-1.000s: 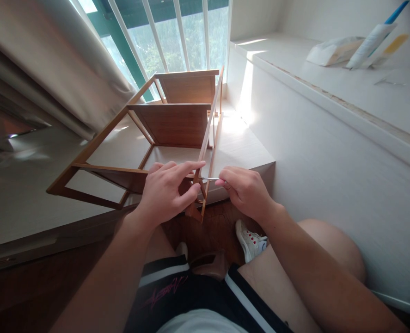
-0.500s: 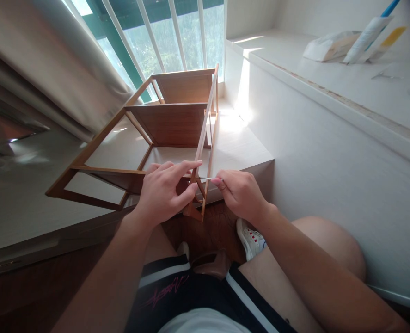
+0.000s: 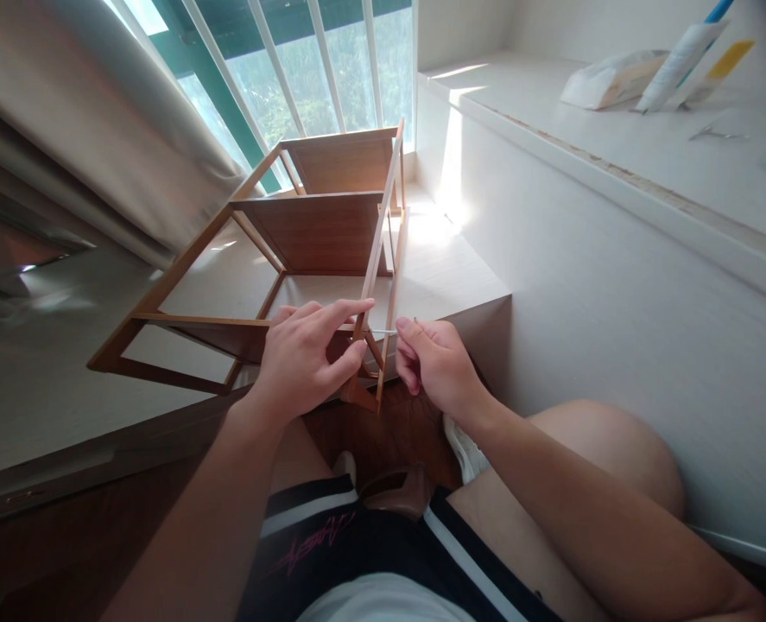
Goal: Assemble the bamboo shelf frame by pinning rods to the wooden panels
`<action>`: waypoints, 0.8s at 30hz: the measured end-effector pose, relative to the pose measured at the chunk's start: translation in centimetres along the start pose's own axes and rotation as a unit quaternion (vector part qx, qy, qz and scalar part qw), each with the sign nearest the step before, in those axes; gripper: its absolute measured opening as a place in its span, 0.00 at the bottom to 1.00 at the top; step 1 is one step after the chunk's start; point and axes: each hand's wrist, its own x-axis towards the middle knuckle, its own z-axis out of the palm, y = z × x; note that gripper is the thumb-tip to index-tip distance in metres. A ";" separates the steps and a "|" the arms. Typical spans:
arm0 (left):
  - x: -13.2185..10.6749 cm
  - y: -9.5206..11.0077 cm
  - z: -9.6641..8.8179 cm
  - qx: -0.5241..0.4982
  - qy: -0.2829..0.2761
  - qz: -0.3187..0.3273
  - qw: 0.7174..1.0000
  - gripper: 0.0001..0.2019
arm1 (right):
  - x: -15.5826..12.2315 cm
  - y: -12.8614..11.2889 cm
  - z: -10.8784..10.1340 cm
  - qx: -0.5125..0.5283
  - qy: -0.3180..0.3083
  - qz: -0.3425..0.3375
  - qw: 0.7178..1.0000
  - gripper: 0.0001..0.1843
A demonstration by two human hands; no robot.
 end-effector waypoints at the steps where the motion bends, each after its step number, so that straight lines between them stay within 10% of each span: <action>1: 0.0 0.0 0.0 0.000 -0.001 0.000 1.000 0.20 | 0.1 -0.1 0.0 0.012 -0.007 0.012 1.000 0.27; 15: 0.0 0.0 0.0 -0.004 -0.005 0.000 1.000 0.20 | -0.1 -0.9 -1.2 -0.100 0.051 -0.064 0.992 0.29; 24: 0.1 0.0 -0.1 -0.004 -0.005 0.000 1.000 0.20 | -0.1 -0.8 -2.0 -0.340 0.009 -0.203 0.918 0.24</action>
